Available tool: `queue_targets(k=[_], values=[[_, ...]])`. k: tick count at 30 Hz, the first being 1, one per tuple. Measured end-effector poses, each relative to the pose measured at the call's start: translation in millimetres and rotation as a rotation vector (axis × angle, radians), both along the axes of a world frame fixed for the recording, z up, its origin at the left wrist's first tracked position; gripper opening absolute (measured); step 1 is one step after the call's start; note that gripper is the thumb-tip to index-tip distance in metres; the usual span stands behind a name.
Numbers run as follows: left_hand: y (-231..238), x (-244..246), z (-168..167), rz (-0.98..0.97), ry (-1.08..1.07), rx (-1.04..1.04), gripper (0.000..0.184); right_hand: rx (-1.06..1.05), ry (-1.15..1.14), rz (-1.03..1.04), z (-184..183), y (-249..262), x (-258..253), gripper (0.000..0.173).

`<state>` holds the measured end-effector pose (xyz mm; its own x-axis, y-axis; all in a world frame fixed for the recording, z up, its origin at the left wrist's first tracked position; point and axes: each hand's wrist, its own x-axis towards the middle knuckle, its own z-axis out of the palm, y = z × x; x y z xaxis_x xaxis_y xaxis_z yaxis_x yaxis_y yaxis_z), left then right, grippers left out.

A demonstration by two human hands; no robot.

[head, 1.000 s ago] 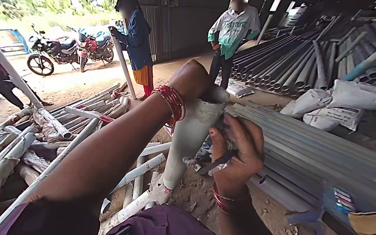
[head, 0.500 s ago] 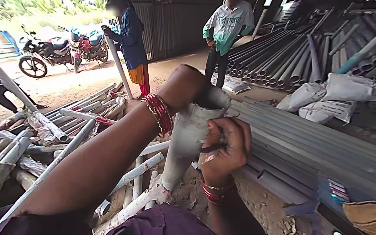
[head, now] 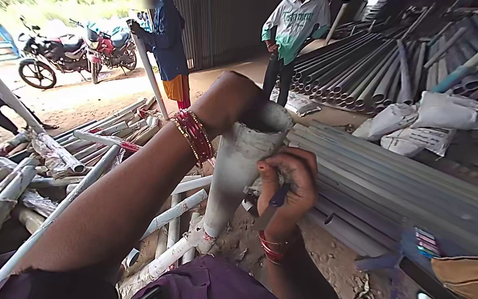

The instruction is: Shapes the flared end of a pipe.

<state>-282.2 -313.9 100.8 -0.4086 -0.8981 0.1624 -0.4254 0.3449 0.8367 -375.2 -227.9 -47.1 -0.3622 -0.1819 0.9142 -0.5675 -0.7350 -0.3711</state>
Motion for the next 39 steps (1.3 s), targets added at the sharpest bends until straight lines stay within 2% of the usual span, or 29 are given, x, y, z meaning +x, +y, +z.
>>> queue_targets(k=[2,4,7,9,12,17,20,24,27,30,34,36,39], values=[[-0.1,1.0,1.1,0.013,0.005,0.017,0.013,-0.041,-0.059,-0.022,3.6,-1.5,-1.6,0.003],[-0.6,0.4,0.8,0.027,0.001,0.036,0.014,-0.077,-0.049,-0.086,7.4,-3.8,0.3,0.014],[1.0,-1.7,1.0,0.025,-0.008,0.029,0.017,-0.125,-0.027,-0.16,12.9,-6.3,5.6,0.009],[2.5,-1.3,0.7,0.014,-0.001,0.022,0.019,-0.101,0.019,-0.234,18.5,-5.3,7.8,0.008],[0.7,1.8,0.9,0.018,-0.003,0.022,0.019,0.019,0.146,-0.334,26.5,-2.7,4.0,0.015],[-7.3,11.2,3.5,0.073,-0.026,0.029,0.014,0.062,0.342,-0.18,3.9,-0.8,4.5,0.016],[-15.9,18.1,3.7,0.09,0.009,0.042,0.013,0.106,0.337,-0.095,-14.8,0.9,9.7,0.012],[-15.9,23.0,3.3,0.094,0.025,0.045,0.014,0.026,0.211,-0.038,1.9,-3.8,2.3,0.008],[-10.2,21.4,3.1,0.092,0.021,0.031,0.014,-0.019,0.192,-0.126,14.6,-10.0,8.5,0.02],[-7.1,20.4,1.9,0.065,-0.001,0.012,0.015,-0.064,0.155,-0.189,16.9,-14.2,15.3,0.009],[-2.7,25.8,2.7,0.052,-0.001,0.027,0.015,-0.011,0.313,-0.261,23.2,-8.7,14.6,0.012],[-1.9,30.3,2.8,0.057,0.039,0.053,0.013,-0.012,0.38,-0.219,20.3,-8.5,11.2,0.011],[-3.6,36.0,2.2,0.057,0.064,0.039,0.014,-0.052,0.277,-0.088,11.4,-10.4,8.3,0.012]])
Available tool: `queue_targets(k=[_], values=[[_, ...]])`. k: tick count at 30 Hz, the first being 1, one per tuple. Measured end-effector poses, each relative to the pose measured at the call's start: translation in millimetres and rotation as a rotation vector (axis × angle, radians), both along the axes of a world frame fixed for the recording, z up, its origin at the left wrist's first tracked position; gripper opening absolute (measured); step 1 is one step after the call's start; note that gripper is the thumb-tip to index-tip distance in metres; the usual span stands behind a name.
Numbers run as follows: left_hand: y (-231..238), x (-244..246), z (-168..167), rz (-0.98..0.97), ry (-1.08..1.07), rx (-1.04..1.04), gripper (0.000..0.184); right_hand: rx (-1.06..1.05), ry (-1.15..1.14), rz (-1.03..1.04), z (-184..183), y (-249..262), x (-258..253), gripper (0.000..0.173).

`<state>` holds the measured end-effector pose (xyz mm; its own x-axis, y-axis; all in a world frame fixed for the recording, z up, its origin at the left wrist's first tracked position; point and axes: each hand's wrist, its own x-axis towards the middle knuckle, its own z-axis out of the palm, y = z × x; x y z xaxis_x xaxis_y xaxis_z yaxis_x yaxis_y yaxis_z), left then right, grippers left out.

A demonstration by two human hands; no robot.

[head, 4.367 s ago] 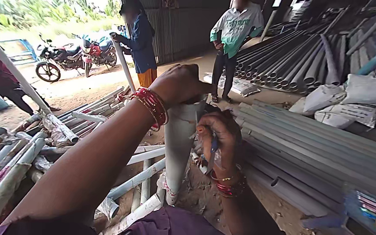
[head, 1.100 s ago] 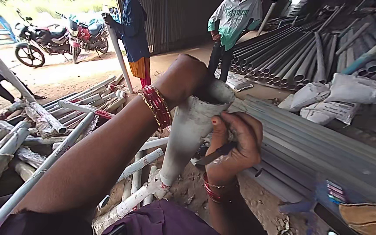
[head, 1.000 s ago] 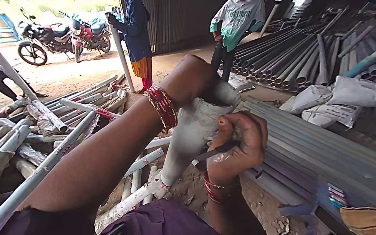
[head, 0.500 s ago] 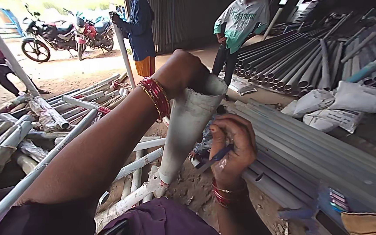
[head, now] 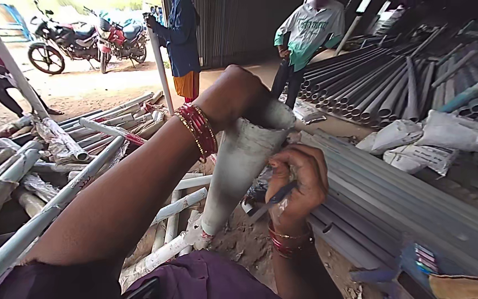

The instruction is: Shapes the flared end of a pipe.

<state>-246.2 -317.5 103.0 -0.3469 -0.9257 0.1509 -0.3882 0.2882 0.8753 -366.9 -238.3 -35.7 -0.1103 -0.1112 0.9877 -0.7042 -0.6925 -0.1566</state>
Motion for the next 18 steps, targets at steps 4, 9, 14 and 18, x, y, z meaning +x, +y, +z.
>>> queue_targets(k=[4,9,14,18], values=[[1.6,0.1,0.2,0.003,-0.014,0.008,0.012,-0.025,-0.067,0.019,1.0,-2.4,3.5,0.011],[0.3,2.9,-0.2,-0.002,-0.008,0.004,0.013,0.035,0.076,-0.009,-2.7,-0.5,7.8,0.008],[3.7,2.3,0.5,0.004,-0.01,0.002,0.012,-0.043,-0.047,-0.002,0.7,2.0,6.2,0.012],[5.8,-1.8,1.1,-0.018,-0.037,-0.015,0.014,-0.13,-0.054,-0.191,7.7,0.3,17.5,0.007]])
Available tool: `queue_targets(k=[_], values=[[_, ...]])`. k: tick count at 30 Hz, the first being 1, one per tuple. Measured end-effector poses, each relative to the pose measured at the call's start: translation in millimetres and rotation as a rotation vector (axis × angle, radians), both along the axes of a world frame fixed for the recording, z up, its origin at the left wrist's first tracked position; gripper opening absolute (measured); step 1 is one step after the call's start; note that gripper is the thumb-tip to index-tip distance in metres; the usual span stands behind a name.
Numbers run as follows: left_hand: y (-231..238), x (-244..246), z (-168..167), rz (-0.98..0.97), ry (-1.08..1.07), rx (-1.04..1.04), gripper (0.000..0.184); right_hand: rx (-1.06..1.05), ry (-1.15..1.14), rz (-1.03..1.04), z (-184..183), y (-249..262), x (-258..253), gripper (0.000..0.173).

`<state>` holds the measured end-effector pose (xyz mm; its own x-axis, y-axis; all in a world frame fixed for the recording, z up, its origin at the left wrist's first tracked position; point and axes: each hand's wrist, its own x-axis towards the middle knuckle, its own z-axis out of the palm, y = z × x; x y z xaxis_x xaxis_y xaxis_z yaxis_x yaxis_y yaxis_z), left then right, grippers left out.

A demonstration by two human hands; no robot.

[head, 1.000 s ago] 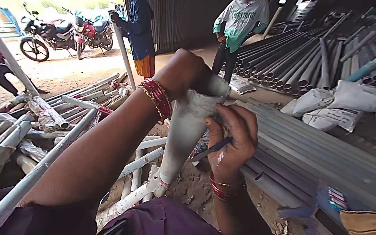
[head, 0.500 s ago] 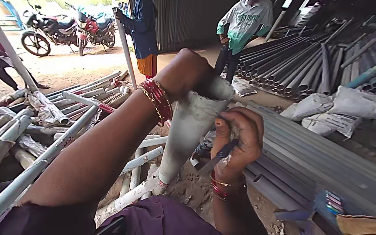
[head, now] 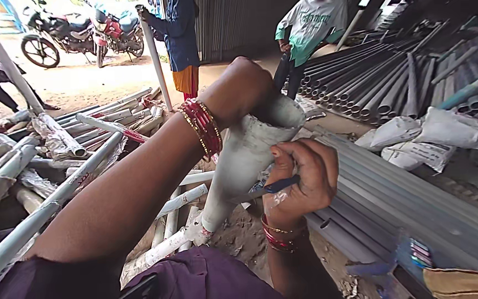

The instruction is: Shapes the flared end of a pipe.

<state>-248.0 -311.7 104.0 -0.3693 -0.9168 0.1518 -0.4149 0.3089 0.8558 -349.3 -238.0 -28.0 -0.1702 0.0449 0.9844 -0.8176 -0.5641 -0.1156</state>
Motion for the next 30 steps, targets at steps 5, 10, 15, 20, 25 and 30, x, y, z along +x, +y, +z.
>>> queue_targets(k=[5,10,15,20,25,30], values=[[1.4,4.0,-0.1,0.013,0.006,0.01,0.013,0.091,0.102,-0.044,9.4,2.5,-0.7,0.017],[0.9,4.9,-0.4,0.014,-0.009,-0.015,0.015,0.113,0.193,0.046,2.0,3.3,-11.2,0.016],[-4.0,4.8,0.7,0.045,-0.013,0.006,0.014,0.198,0.168,0.109,-28.0,9.8,-12.1,0.013],[-1.5,1.1,-0.1,0.056,0.016,0.024,0.013,0.067,0.01,0.064,-8.6,13.3,-11.6,0.01],[3.0,-4.1,0.4,0.037,-0.002,0.003,0.015,0.027,0.038,-0.123,1.3,6.6,0.4,0.01],[1.2,-0.6,1.0,0.056,-0.012,0.002,0.015,0.142,0.134,-0.059,13.0,5.3,-4.7,0.018]])
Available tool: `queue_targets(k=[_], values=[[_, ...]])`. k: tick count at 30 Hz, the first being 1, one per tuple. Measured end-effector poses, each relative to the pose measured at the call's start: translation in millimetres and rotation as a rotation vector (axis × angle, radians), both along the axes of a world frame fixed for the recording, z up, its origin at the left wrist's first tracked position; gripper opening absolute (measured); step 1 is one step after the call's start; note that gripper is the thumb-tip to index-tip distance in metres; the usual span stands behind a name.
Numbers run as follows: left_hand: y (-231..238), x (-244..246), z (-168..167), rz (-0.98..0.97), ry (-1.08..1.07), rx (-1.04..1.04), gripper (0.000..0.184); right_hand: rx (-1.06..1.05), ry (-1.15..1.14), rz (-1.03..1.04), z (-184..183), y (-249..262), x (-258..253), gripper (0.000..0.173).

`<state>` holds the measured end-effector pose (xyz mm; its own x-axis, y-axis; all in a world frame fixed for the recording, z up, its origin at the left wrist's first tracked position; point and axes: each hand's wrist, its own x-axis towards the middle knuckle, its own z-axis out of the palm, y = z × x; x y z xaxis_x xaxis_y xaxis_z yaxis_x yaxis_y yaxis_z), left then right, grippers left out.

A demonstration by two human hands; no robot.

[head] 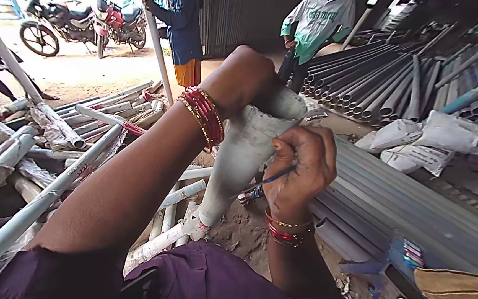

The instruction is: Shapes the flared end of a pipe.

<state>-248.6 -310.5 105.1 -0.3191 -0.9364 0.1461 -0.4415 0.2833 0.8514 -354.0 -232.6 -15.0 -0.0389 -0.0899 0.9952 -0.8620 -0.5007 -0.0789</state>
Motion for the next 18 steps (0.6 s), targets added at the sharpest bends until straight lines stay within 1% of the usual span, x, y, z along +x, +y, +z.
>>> queue_targets(k=[6,9,11,13,15,18], values=[[2.0,5.2,0.1,-0.001,0.02,0.011,0.011,0.052,0.092,0.098,-9.3,5.0,1.3,0.014],[1.5,3.9,0.1,-0.001,0.021,0.022,0.012,0.135,0.161,0.176,-34.7,9.6,7.1,0.009],[-0.8,5.2,1.8,0.007,0.013,0.039,0.012,0.152,0.123,0.168,-51.2,11.4,9.3,0.01],[-5.4,6.9,1.4,0.015,0.016,0.034,0.013,0.159,-0.007,0.19,-46.8,14.2,3.6,0.01],[-7.8,8.6,-1.1,0.007,0.01,0.015,0.013,0.171,-0.122,0.248,-31.3,18.0,-7.5,0.006],[-5.3,8.0,-1.1,-0.012,0.018,0.006,0.013,0.176,-0.14,0.224,-12.1,16.6,-22.4,0.013]])
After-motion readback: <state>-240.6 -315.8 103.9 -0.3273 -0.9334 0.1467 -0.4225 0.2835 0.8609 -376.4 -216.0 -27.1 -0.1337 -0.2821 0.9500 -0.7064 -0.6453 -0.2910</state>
